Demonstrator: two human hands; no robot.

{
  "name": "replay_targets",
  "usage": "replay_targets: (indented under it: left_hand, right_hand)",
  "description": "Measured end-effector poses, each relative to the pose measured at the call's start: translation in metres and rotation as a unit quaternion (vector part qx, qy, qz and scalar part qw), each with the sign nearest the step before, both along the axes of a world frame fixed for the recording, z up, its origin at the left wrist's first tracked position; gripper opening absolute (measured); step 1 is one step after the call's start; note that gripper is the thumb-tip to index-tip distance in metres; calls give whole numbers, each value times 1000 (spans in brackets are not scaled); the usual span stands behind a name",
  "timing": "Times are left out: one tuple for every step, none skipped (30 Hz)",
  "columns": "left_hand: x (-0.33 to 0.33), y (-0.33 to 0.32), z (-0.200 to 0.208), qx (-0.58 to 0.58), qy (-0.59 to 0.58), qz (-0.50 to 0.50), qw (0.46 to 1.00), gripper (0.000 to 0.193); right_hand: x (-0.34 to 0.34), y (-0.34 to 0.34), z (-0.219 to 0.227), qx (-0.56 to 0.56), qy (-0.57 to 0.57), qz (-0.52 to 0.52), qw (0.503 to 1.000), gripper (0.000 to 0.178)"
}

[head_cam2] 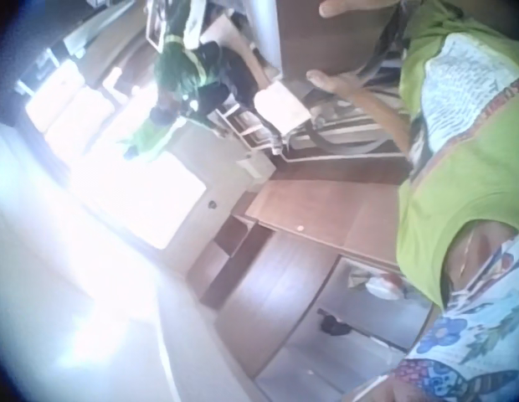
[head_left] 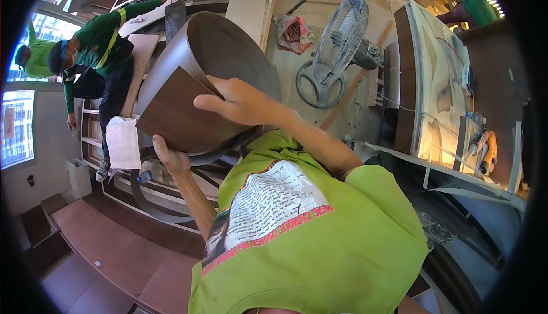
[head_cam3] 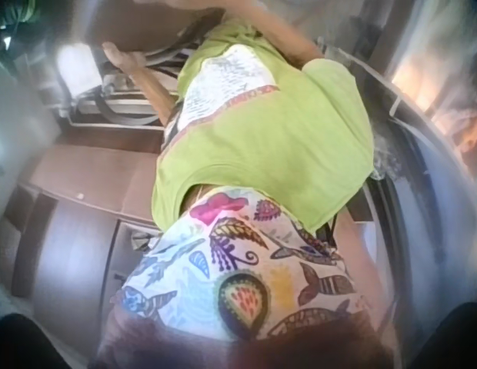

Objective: The person handles curved wooden pieces in a workshop, applying white tape to secure them into cylindrical shapes. They manipulate the wood by hand, wrapping the tape around the edges to hold the form, while other workers are visible in the background.

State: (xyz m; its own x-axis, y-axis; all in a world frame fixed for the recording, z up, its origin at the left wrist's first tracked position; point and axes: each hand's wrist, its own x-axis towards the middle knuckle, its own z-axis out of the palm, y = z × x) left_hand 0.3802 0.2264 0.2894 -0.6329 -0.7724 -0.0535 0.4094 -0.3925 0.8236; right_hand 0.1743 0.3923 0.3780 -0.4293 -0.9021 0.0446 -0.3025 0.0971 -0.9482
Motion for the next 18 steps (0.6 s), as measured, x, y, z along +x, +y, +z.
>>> replay_targets:
  left_hand:
    - [-2,-2,4,-18,-4,7,1000,56]
    - [-4,-3,7,-35,-7,14,999,56]
    - [-6,-5,10,-52,-10,20,998,56]
    - [-5,-8,10,-42,-16,28,999,55]
    - [-6,-11,10,-30,-20,33,999,54]
    - [-8,-13,11,-18,-22,37,999,53]
    - [-10,-13,12,-7,-15,35,999,53]
    - [-12,-13,13,5,-8,34,999,53]
    - [-14,-13,14,18,-2,33,999,53]
    - [-17,-15,12,40,10,24,999,54]
    - [-19,-16,9,61,21,14,998,54]
    - [-14,-17,7,80,28,18,996,54]
    - [-16,-18,12,36,11,12,999,54]
    - [-18,-19,18,-8,-5,5,1000,54]
    - [-16,-18,19,-49,-24,2,998,54]
    - [-14,-22,14,-57,-56,34,996,52]
    - [-8,-31,6,-66,-88,62,992,51]
    - [-12,-36,-2,-69,-114,78,988,49]
  right_hand:
    - [-6,0,-6,-21,19,-10,1000,64]
    - [-25,4,-12,-95,-24,19,995,62]
    - [-53,12,-18,-168,-66,47,982,60]
    - [-79,23,-28,-144,-73,-36,986,59]
    - [-105,35,-40,-118,-77,-121,983,58]
    - [-129,42,-57,-153,-34,-173,972,57]
    - [-140,42,-80,-151,-25,-209,966,57]
    - [-150,39,-103,-149,-17,-242,959,58]
    - [-150,31,-127,-109,-42,-256,959,59]
    - [-143,21,-160,-85,-39,-271,958,61]
    - [-136,11,-192,-61,-36,-286,956,62]
    - [-120,-14,-237,-54,-13,-285,957,64]
    - [-120,-17,-243,-51,-8,-301,952,64]
    - [-119,-18,-248,-48,-2,-322,946,65]
    - [-118,-7,-234,-48,-22,-347,936,65]
    - [-120,8,-224,-48,-40,-383,922,65]
    - [-121,11,-216,-55,-88,-346,932,65]
    - [-129,18,-208,-59,-129,-319,937,66]
